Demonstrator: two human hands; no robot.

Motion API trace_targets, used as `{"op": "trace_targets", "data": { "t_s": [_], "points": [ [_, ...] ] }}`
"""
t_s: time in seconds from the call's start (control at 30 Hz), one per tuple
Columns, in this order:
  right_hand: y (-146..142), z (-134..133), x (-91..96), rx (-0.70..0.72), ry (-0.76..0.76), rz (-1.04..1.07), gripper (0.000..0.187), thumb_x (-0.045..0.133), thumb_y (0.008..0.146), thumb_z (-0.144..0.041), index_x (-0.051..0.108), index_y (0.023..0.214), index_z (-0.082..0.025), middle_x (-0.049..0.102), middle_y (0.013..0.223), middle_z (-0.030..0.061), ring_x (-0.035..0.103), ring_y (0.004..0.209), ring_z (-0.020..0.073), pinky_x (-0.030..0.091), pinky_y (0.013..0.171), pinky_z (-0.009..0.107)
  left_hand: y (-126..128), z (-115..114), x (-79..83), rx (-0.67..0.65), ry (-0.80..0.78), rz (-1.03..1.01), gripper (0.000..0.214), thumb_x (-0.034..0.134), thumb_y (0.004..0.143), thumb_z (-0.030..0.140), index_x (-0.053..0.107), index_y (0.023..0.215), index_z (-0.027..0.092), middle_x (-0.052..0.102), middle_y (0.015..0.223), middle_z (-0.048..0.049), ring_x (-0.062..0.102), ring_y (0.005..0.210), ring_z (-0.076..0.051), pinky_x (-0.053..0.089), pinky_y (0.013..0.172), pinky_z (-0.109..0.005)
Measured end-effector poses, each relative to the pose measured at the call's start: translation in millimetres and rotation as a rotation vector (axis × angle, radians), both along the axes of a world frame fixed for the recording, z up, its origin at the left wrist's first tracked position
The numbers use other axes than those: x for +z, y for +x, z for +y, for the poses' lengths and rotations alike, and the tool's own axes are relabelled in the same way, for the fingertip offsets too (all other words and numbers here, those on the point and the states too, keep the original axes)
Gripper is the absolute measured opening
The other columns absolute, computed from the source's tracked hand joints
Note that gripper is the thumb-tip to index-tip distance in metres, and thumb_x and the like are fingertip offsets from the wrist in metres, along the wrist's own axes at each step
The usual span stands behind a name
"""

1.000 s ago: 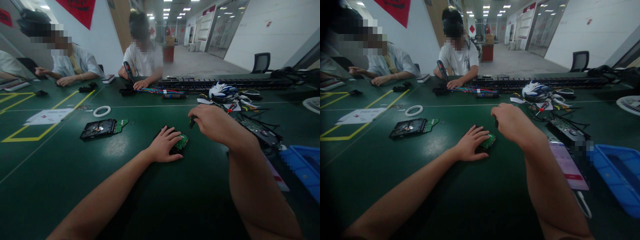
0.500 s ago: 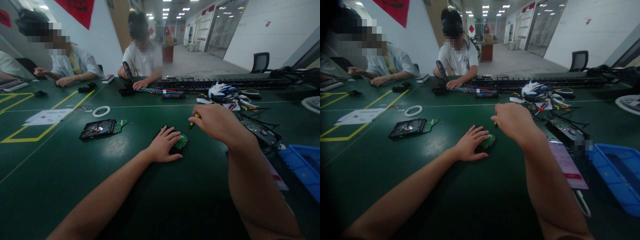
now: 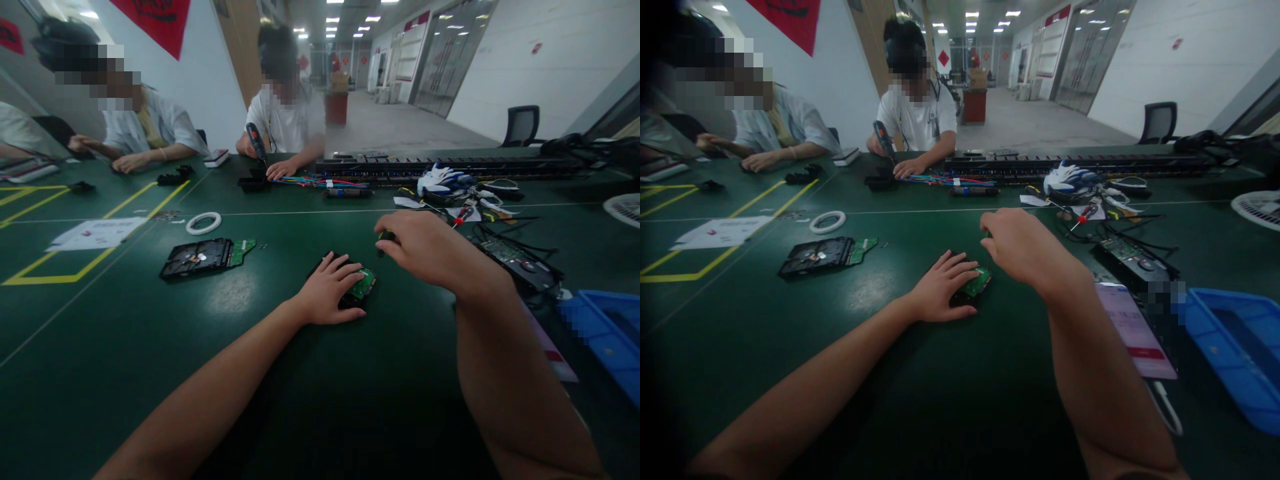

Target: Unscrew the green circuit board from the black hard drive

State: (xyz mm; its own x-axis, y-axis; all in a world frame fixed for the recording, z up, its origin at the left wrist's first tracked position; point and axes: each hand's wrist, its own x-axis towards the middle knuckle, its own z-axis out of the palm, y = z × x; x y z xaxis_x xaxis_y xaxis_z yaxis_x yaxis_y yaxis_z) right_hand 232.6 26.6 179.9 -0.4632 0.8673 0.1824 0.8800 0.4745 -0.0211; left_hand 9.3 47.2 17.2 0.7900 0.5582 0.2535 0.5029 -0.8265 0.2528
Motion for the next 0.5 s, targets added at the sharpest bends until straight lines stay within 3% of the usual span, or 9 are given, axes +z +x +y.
{"op": "trace_targets", "data": {
  "t_s": [0.23,0.5],
  "points": [
    [2.3,0.1,1.2,-0.038,-0.008,-0.012,0.023,0.051,0.101,-0.019,0.074,0.106,-0.018,0.077,0.1,0.0111,0.07,0.093,0.0257,0.046,0.079,0.035,0.3,0.5,-0.1,-0.004,0.0,-0.004,0.088,0.058,0.089,0.08,0.049,0.156,0.024,0.048,0.163,-0.0099,0.031,0.157,-0.041,0.01,0.132,-0.066],
    [1.6,-1.0,0.5,-0.021,-0.003,0.001,0.032,0.05,0.092,-0.008,0.073,0.113,-0.016,0.078,0.113,0.0126,0.071,0.104,0.0271,0.049,0.088,0.035,-0.5,1.1,-0.8,-0.001,-0.007,-0.006,0.088,0.06,0.089,0.079,0.048,0.157,0.024,0.047,0.164,-0.0108,0.03,0.158,-0.042,0.01,0.131,-0.068]
  ]
}}
